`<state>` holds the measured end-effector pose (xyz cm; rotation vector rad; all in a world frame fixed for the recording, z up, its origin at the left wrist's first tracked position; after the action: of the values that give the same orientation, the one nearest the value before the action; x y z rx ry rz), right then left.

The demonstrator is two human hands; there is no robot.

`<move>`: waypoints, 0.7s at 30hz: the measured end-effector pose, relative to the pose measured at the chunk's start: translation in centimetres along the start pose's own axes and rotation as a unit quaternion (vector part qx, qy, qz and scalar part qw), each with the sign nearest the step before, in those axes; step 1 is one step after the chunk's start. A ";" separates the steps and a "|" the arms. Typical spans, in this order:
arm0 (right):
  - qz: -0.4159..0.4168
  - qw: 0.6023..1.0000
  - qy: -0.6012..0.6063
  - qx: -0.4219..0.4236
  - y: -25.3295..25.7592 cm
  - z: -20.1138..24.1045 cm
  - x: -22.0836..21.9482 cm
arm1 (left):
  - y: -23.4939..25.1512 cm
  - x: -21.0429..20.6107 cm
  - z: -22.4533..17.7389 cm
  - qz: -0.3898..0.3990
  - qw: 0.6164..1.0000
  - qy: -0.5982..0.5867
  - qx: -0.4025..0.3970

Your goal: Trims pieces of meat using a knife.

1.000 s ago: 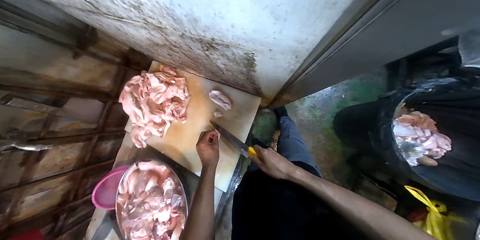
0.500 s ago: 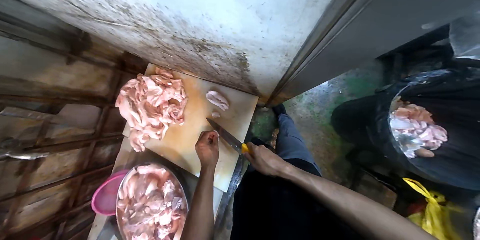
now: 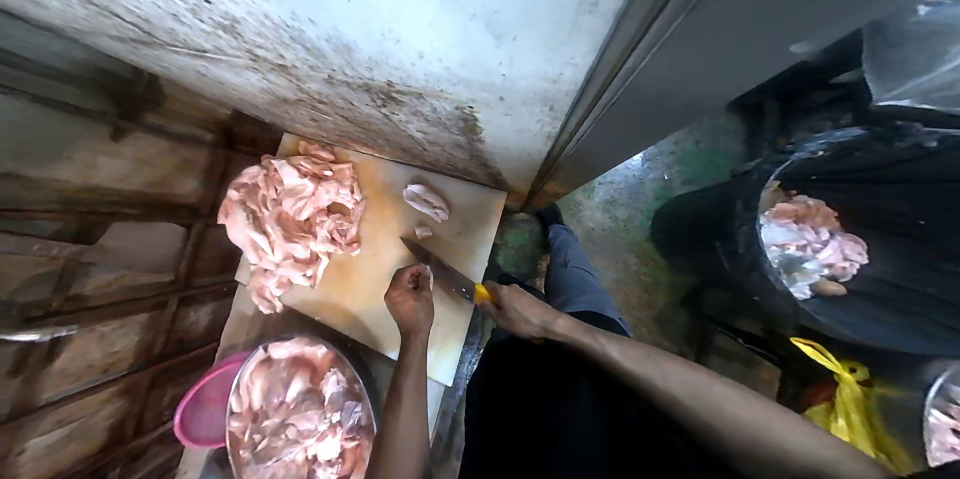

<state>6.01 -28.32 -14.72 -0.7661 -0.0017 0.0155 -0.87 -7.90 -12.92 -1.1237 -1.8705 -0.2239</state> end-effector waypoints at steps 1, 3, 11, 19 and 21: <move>0.002 1.000 -0.005 0.004 -0.5 -0.6 -0.1 | -0.1 -0.1 -0.2 -0.001 1.000 0.007 0.001; 0.012 1.000 -0.012 0.005 -1.6 -1.6 -0.2 | -0.2 -0.2 -0.6 -0.009 1.000 0.016 -0.004; 0.017 0.999 0.008 0.027 1.2 -0.6 -0.5 | -0.3 0.2 0.3 -0.023 0.999 0.017 -0.031; 0.036 0.999 -0.003 0.020 -0.7 -1.1 -0.5 | -0.3 0.2 0.1 0.005 0.998 0.012 -0.056; 0.031 0.999 0.008 0.028 0.9 0.0 -0.3 | -0.2 0.4 0.4 0.011 0.999 0.011 -0.046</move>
<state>5.71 -27.68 -15.32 -0.7096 0.0383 0.0676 -1.34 -7.48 -12.78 -1.1986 -1.8423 -0.3112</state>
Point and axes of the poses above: each hand's wrist, its own y-axis towards the middle knuckle, its own x-axis out of the back of the hand, z = x × y, the point moved 5 cm from there along y, towards the middle knuckle, and after that the axes turned 14 degrees about z, right-handed, at the moved point
